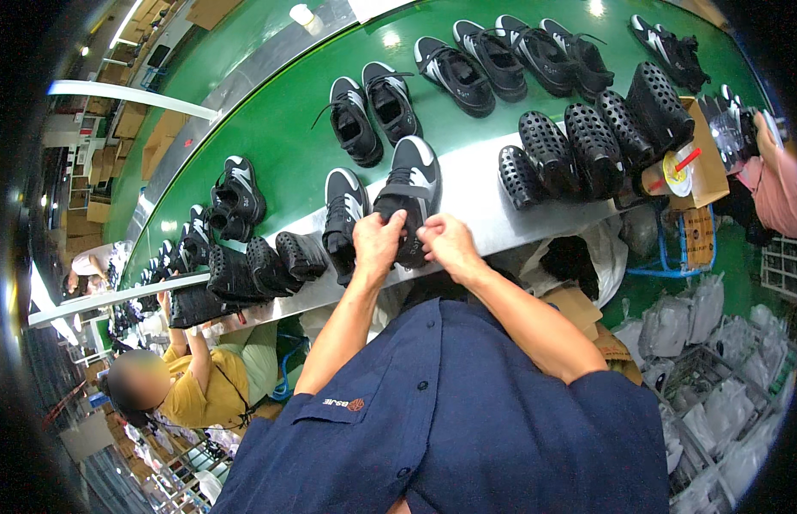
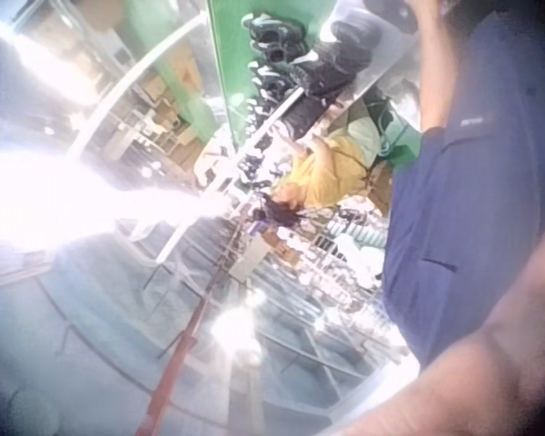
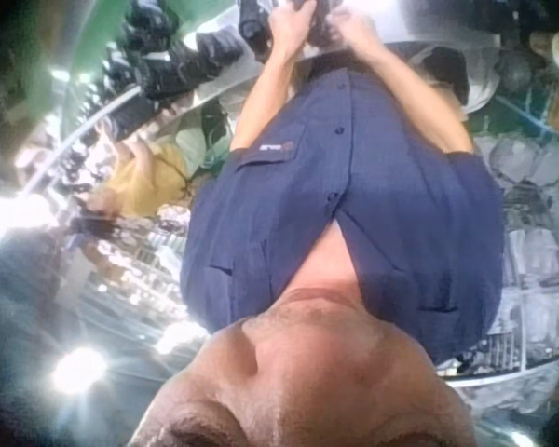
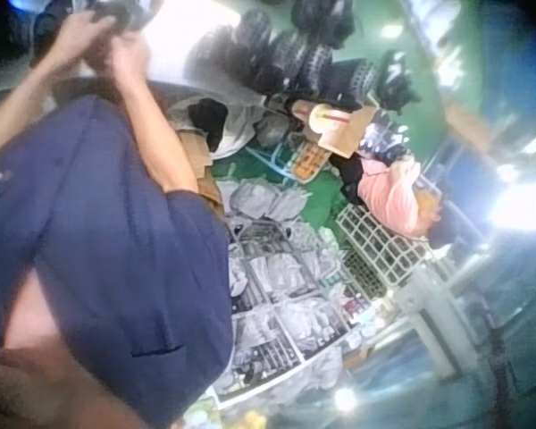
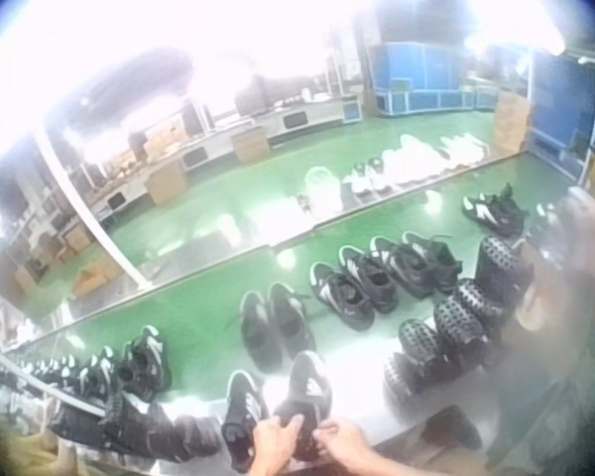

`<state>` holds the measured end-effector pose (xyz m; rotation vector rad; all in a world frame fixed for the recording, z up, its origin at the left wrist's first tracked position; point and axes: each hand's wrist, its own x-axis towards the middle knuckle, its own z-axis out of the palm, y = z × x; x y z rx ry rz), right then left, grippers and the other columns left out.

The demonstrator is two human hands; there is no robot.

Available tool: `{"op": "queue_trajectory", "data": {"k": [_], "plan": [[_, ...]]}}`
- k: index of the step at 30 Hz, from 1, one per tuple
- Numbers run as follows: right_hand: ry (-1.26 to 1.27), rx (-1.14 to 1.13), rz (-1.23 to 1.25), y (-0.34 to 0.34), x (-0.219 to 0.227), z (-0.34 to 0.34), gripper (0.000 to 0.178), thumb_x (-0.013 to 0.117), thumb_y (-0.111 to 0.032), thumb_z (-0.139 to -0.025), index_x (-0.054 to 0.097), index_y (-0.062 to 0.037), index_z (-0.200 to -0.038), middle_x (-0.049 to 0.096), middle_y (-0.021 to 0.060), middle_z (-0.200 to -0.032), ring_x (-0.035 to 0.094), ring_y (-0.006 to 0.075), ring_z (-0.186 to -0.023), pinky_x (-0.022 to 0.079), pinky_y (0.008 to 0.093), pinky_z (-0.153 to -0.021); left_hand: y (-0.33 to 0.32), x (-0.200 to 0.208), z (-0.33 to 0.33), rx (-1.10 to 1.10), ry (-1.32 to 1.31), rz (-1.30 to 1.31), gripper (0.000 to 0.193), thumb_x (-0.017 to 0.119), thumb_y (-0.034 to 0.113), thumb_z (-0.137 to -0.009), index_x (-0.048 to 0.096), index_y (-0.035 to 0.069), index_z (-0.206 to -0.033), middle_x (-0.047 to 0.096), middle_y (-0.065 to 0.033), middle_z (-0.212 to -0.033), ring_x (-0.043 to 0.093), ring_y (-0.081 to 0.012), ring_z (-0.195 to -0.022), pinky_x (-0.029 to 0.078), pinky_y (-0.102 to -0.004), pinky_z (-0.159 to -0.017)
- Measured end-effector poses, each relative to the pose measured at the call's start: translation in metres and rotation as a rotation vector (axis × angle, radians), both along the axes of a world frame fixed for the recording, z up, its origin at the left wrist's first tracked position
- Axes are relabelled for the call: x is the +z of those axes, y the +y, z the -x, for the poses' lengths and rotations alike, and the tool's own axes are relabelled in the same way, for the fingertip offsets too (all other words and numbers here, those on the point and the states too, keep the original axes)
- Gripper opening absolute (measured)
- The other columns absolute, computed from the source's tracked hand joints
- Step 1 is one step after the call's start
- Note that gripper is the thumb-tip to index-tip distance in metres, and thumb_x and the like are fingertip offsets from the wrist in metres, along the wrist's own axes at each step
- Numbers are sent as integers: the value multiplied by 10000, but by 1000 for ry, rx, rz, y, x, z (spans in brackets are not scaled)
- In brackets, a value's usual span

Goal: The person inserts plastic shoe inserts into sneakers and fastens the shoe straps by hand on an assembly line.

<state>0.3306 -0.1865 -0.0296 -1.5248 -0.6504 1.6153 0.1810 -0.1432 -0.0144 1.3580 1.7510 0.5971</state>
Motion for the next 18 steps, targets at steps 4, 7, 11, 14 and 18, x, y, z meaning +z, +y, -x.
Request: {"op": "queue_trajectory", "data": {"k": [4,7,11,14,18], "plan": [[43,-159,-138,33,34,-34,295,658,-295,-949,635,-16,-860,589,31,-720,524,91,-540,417,247,-431,-7,24,2,235,-586,191,263,740,249,-899,722,-3,-975,732,-61,-855,667,-110,-701,409,-238,-549],[-9,60,-34,60,56,-17,310,680,-300,-933,625,-28,-795,560,10,-660,476,86,-482,352,246,-399,-16,11,3,269,-607,245,233,737,242,-904,719,24,-986,735,-33,-868,687,-119,-719,423,-225,-587],[54,95,-31,66,49,-7,248,674,-203,-907,598,-42,-735,511,-11,-585,423,68,-445,298,249,-383,-28,-1,6,348,-737,247,212,745,224,-899,706,23,-954,731,-37,-876,698,-131,-726,436,-231,-601],[62,103,0,59,44,-6,213,651,-148,-899,597,-32,-729,514,-11,-586,420,69,-447,298,255,-384,-32,-8,5,416,-803,242,207,753,220,-892,695,26,-931,726,-39,-866,701,-138,-728,439,-240,-607],[-20,87,-9,42,47,1,211,646,-144,-906,615,-6,-749,551,11,-607,464,79,-473,339,265,-409,-35,-12,6,480,-863,232,192,756,218,-887,683,41,-907,721,-37,-844,700,-143,-725,441,-253,-619]]}}
